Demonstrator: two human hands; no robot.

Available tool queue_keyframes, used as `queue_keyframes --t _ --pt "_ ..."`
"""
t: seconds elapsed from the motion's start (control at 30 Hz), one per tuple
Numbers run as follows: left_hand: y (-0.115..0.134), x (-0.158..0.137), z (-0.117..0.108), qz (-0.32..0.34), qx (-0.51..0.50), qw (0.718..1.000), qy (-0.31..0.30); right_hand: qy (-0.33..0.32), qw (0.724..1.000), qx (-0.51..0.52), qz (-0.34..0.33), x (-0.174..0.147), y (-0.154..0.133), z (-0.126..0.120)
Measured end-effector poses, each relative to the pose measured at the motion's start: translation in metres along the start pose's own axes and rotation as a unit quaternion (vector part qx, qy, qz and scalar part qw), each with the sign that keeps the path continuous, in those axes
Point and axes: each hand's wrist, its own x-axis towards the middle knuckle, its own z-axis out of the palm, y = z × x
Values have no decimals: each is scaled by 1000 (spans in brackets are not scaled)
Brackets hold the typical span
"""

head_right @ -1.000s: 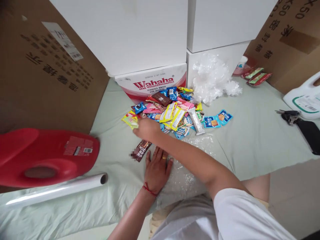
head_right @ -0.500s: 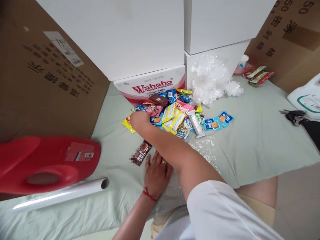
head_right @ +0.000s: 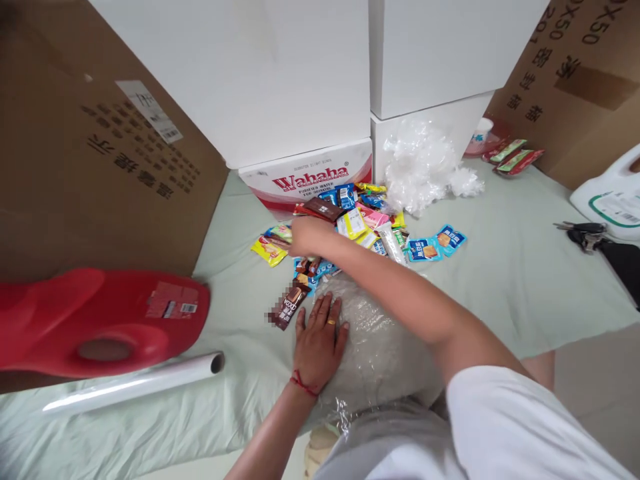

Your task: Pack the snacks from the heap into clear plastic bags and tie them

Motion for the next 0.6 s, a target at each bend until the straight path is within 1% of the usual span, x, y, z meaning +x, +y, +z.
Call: queue_keyframes --t 0.03,0.07,0.13,0.2,0.27,0.33,0.4,0.5,0.6 --pt "0 0 0 1 -1 1000 1 -5 1000 1 -4 -15 17 -4" --pt "0 0 0 2 -2 1000 0 -14 999 10 -32 -32 37 -7" --pt "0 1 -1 0 -5 1000 -7 1 997 30 -69 -72 78 -6" --pt "1 2 -2 -6 -11 1000 -20 12 994 58 -90 -114 114 2" --pt "1 3 -3 -13 -19 999 -31 -15 992 77 -103 -154 135 14" --pt "1 4 -3 -18 -28 999 -37 -58 988 82 -120 -184 140 28" --pt "1 4 -3 -20 -41 998 -39 -93 984 68 -138 -202 133 44" --pt "-1 4 -3 -34 -69 996 -37 -114 981 8 -157 -209 118 68" --pt "-1 4 -2 -50 -81 995 -32 -108 981 -49 -154 -207 113 90"
